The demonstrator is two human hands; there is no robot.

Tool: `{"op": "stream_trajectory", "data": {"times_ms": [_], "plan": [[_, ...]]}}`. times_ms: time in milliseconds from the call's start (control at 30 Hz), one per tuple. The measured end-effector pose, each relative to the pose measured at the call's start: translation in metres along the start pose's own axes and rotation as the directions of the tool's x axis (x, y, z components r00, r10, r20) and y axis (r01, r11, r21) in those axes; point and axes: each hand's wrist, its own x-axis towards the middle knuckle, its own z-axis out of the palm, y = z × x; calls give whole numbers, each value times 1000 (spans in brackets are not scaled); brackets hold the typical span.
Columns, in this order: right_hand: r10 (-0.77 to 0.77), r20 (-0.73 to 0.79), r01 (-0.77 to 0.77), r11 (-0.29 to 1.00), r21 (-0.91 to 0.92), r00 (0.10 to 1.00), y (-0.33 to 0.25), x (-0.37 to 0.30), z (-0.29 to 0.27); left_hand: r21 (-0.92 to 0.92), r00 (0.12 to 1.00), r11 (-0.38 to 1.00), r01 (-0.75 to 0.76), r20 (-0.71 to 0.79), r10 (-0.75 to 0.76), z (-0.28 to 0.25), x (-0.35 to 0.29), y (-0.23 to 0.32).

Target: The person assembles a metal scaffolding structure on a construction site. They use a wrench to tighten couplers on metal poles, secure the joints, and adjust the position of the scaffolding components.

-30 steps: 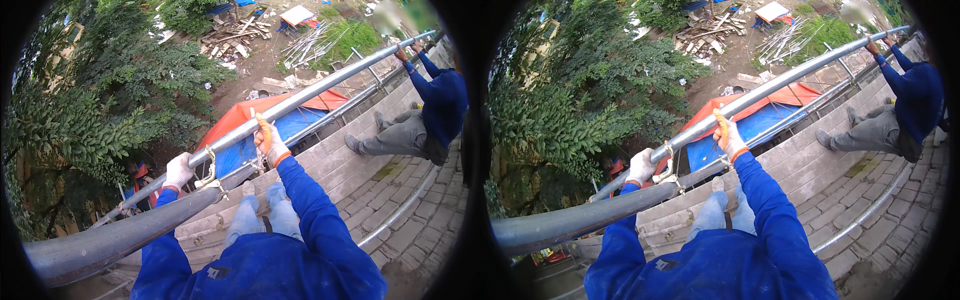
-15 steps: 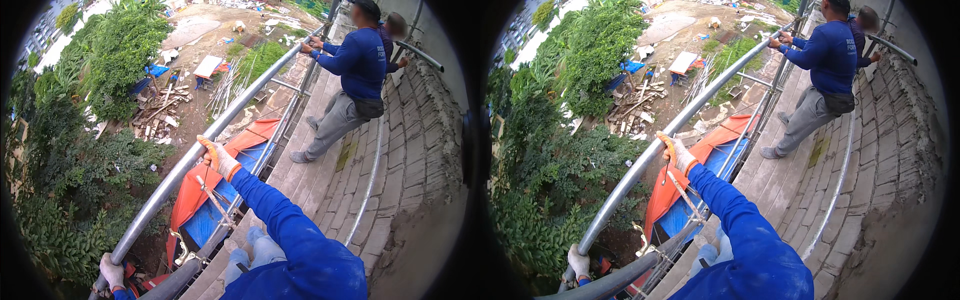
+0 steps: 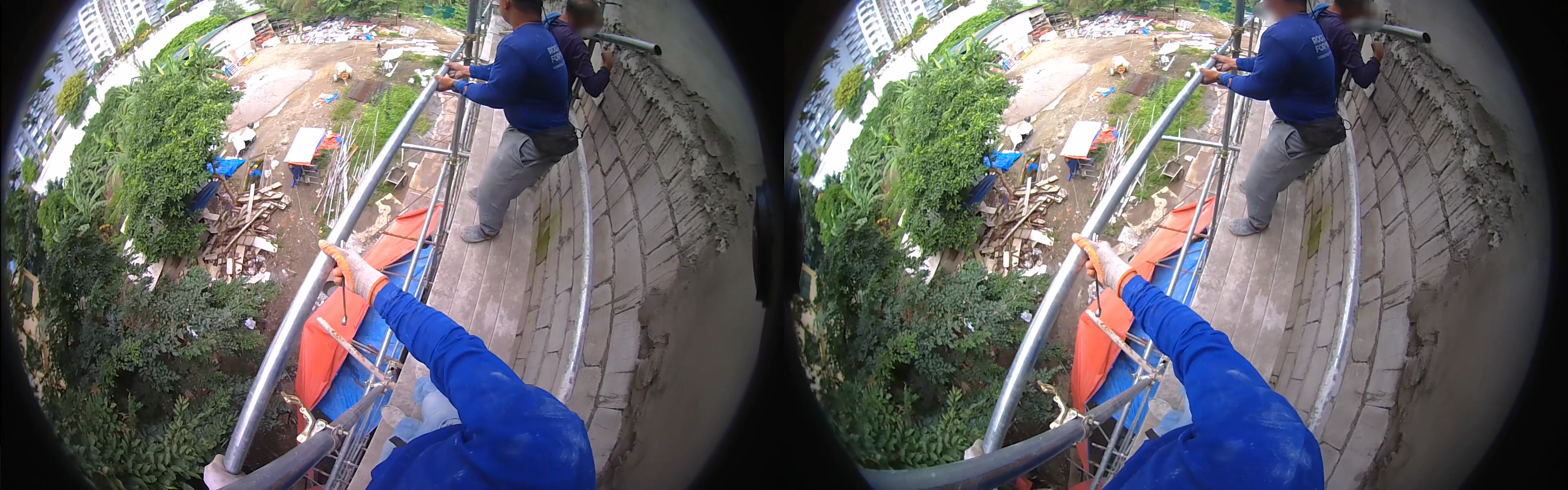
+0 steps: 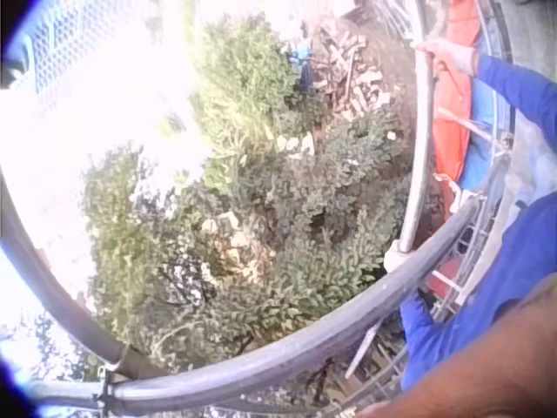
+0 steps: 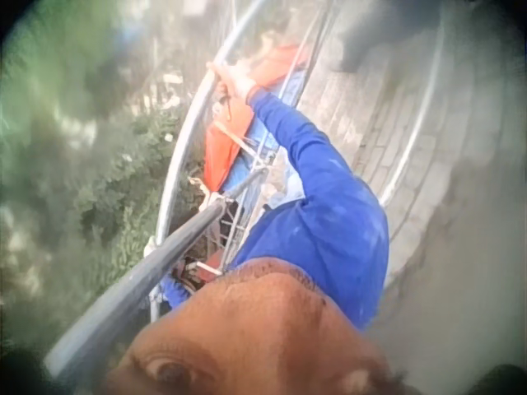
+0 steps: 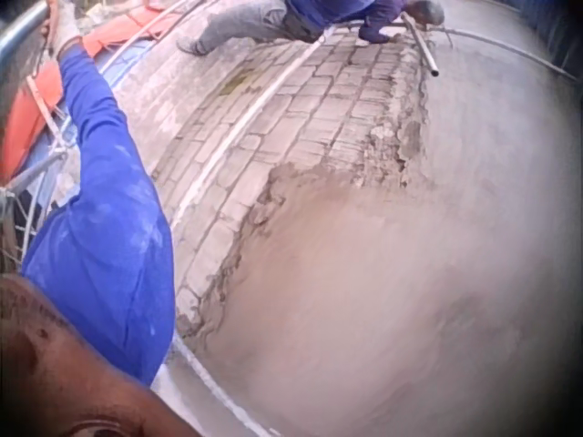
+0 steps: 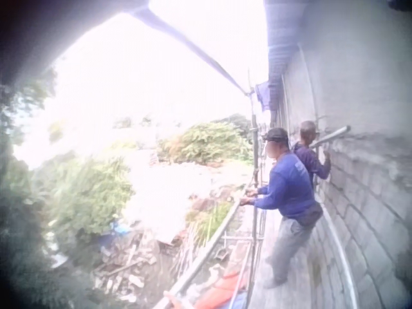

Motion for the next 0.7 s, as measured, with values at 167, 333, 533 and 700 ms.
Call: {"op": "stream_trajectory", "data": {"times_ms": [167,333,533,700], "plan": [[66,-13,-67,996,-59,998,13,-16,22,54,990,989,-137,40,134,5,16,-62],[118,-15,-119,988,-103,993,36,-38,59,144,972,965,-220,112,205,31,19,-159],[43,-35,-45,998,-48,998,21,-30,32,295,953,923,-248,247,177,43,5,-134],[26,-6,-25,999,22,1000,34,-30,17,95,956,979,-179,251,150,28,9,-38]]}}
